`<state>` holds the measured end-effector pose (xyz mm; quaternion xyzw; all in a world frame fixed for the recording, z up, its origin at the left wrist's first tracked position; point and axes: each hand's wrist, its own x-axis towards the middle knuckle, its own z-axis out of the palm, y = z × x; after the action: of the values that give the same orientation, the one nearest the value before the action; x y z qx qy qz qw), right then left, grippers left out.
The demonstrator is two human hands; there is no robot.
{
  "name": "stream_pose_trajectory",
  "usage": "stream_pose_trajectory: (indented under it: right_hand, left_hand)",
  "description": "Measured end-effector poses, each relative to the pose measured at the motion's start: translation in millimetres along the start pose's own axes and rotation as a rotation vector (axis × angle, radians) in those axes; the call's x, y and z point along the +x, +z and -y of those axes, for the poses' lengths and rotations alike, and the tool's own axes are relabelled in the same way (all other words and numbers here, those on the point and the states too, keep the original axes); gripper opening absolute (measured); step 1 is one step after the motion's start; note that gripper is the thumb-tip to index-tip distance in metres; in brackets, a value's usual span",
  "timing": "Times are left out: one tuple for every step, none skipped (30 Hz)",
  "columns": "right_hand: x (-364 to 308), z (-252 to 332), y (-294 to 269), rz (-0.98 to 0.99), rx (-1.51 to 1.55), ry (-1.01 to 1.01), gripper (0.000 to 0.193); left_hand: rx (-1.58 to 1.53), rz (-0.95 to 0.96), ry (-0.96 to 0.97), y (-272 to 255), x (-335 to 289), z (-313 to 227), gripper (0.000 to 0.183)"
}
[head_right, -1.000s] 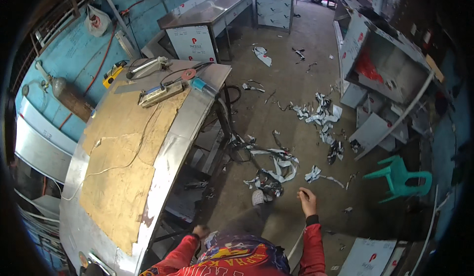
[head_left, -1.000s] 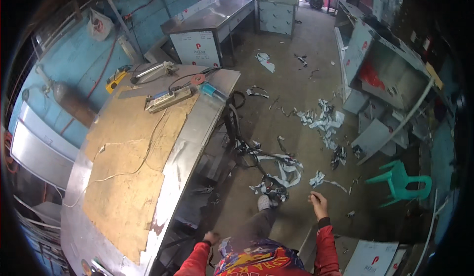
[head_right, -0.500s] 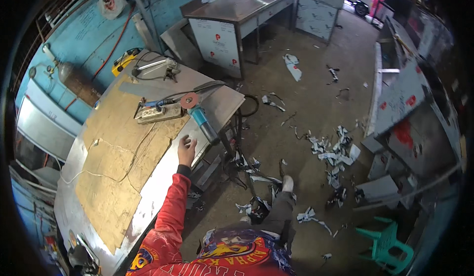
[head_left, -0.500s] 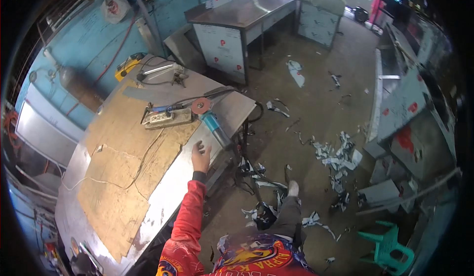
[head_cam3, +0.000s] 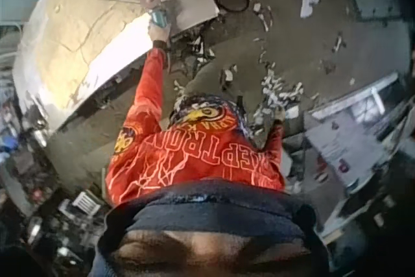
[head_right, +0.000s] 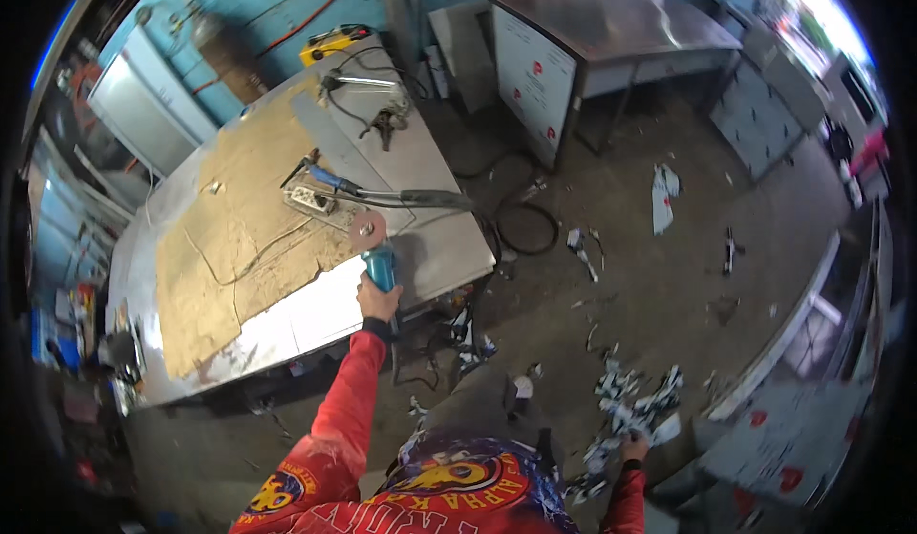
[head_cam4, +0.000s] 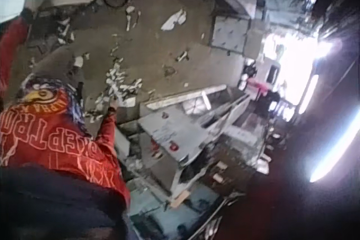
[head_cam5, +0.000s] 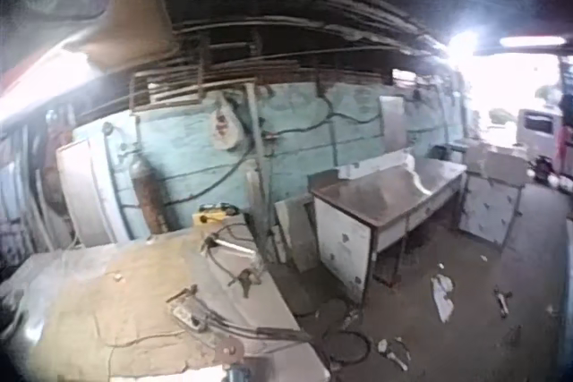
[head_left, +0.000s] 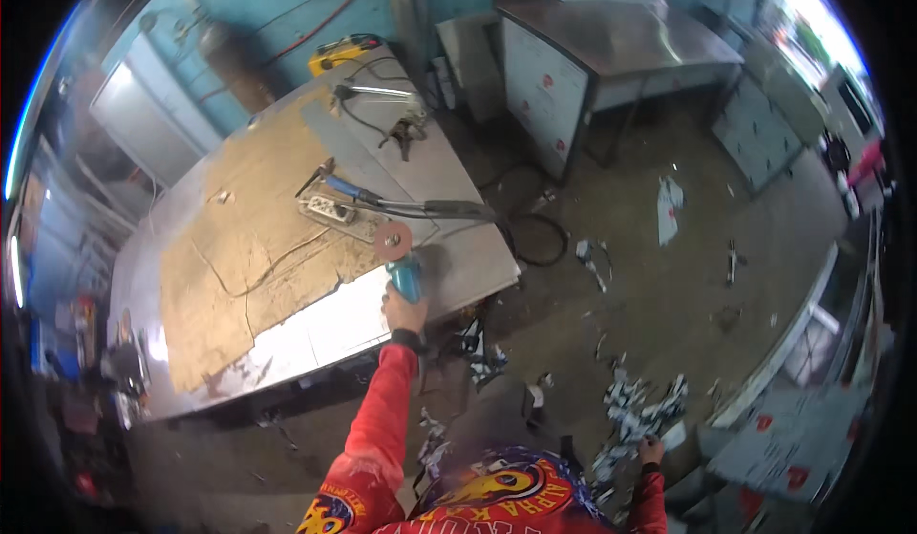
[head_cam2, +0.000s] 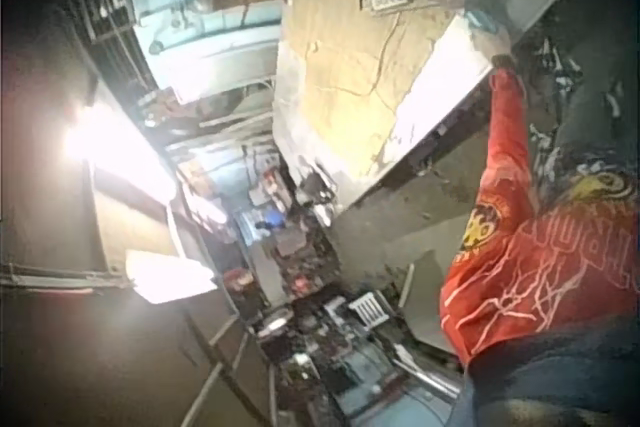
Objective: The person picks up several metal sheets from a workbench, carries them across the room, and places them near a storage area.
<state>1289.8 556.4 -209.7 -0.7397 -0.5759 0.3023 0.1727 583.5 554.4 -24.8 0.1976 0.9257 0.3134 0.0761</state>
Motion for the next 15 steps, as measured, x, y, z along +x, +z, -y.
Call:
stream_pose_trajectory:
  right_hand:
    - [40.6,52.7,-8.0,0.038,-0.024,-0.092,0.021]
    - [72.2,98.6,-16.9,0.064,-0.054,-0.181,0.023]
    - [109.3,114.2,-28.1,0.023,-0.192,-0.193,0.024]
    - [139.5,140.4,-28.0,0.028,-0.128,-0.253,0.020]
    - [166.0,166.4,-28.1,0.089,-0.098,-0.322,0.020]
    - [183.8,212.3,-14.1,0.166,-0.059,-0.394,0.020]
    - [201.9,245.4,-3.0,0.215,0.012,-0.439,0.021]
    - [220.1,281.2,14.1,0.265,0.087,-0.484,0.022]
    - [229.4,324.0,34.9,0.290,0.084,-0.557,0.022]
    - [231.4,369.0,57.0,0.313,0.082,-0.627,0.022]
    - [220.6,422.3,76.0,0.395,0.111,-0.660,0.021]
    - [209.3,475.4,93.3,0.471,0.140,-0.694,0.021]
    - [206.4,513.2,121.4,0.548,0.205,-0.726,0.020]
    - [203.6,546.3,141.0,0.616,0.263,-0.746,0.020]
    - [195.9,584.3,158.9,0.643,0.250,-0.852,0.020]
  left_hand:
    - [0.039,-0.065,-0.052,-13.9,-10.4,12.9,0.085]
    - [0.069,-0.117,-0.105,-22.8,-22.6,21.2,0.084]
    - [0.061,-0.131,-0.144,-14.7,-32.3,13.8,0.082]
    - [0.045,-0.145,-0.184,-11.2,-38.1,8.6,0.082]
    - [0.028,-0.188,-0.203,-8.7,-42.6,3.4,0.081]
    - [0.022,-0.245,-0.223,-14.0,-44.8,1.6,0.080]
    - [0.007,-0.255,-0.254,-12.2,-47.3,-3.4,0.080]
    - [0.000,-0.250,-0.254,-10.2,-46.3,-8.2,0.080]
    - [0.004,-0.254,-0.258,-11.7,-47.2,-8.1,0.079]
    - [-0.001,-0.272,-0.286,-11.5,-50.5,-6.5,0.079]
    - [0.008,-0.275,-0.248,-11.3,-55.2,-1.3,0.079]
    - [0.013,-0.280,-0.205,-11.8,-54.6,-3.2,0.079]
    - [0.008,-0.303,-0.233,-11.5,-51.8,-4.8,0.079]
    - [-0.002,-0.286,-0.231,-11.6,-49.8,-12.2,0.079]
    - [-0.004,-0.265,-0.241,-14.4,-56.6,-17.1,0.079]
